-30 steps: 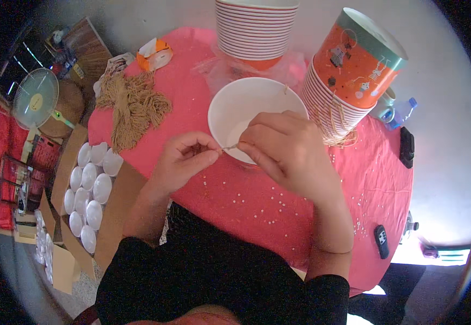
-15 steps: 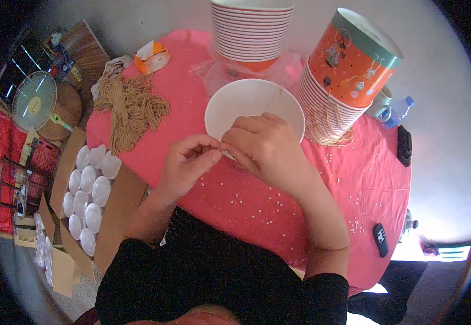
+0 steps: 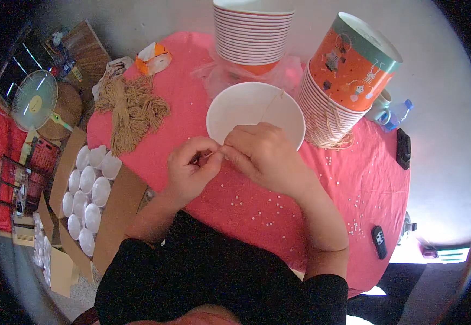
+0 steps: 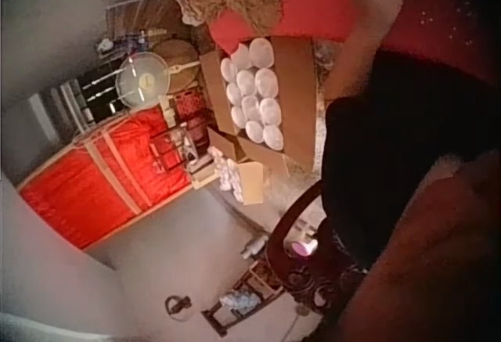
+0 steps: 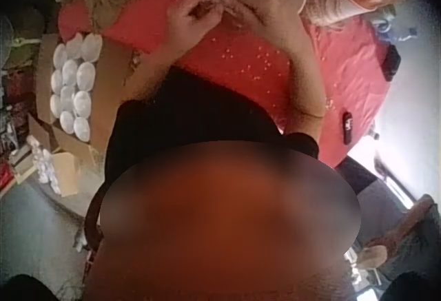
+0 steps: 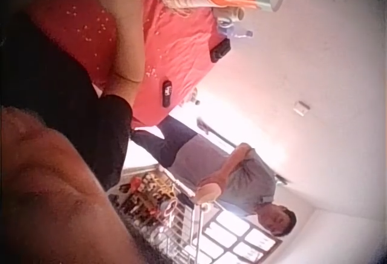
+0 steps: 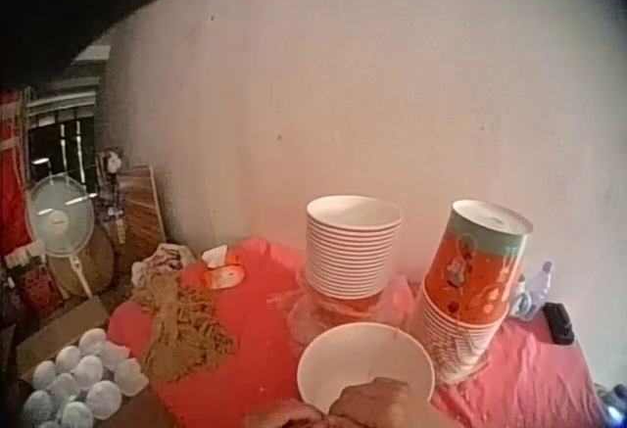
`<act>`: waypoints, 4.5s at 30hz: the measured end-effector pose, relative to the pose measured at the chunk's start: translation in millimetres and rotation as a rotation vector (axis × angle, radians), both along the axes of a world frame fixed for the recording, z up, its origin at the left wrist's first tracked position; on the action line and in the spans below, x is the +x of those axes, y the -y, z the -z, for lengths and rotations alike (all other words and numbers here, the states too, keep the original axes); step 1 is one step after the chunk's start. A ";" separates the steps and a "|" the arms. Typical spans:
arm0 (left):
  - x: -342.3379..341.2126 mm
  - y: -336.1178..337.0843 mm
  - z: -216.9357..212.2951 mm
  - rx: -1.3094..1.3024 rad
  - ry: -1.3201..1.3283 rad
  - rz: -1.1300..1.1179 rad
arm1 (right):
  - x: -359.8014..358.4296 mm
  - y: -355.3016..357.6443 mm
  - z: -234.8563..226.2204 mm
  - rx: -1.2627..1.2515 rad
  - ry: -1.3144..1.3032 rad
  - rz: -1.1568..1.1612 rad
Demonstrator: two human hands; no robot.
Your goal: Threading thin string handles through pre-punched holes in decorative paper buckets for assembly.
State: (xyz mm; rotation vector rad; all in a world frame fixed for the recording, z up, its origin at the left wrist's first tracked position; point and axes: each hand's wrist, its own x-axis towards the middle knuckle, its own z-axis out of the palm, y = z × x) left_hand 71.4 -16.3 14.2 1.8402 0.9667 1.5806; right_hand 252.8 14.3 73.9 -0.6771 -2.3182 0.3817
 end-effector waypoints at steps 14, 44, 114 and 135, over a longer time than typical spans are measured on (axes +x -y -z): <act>0.1 -1.5 3.8 -0.350 0.374 0.362 | 3.7 -3.8 4.2 -0.174 0.025 -0.048; -6.6 7.7 -5.3 -0.252 0.162 0.122 | 0.8 2.2 3.0 0.095 -0.056 0.148; -53.1 -31.0 16.1 -0.280 0.468 0.100 | 50.7 28.0 -49.3 0.038 -0.019 0.099; -35.6 -85.8 96.4 -0.325 -0.049 0.034 | 179.8 -57.1 -187.3 0.304 -0.545 0.631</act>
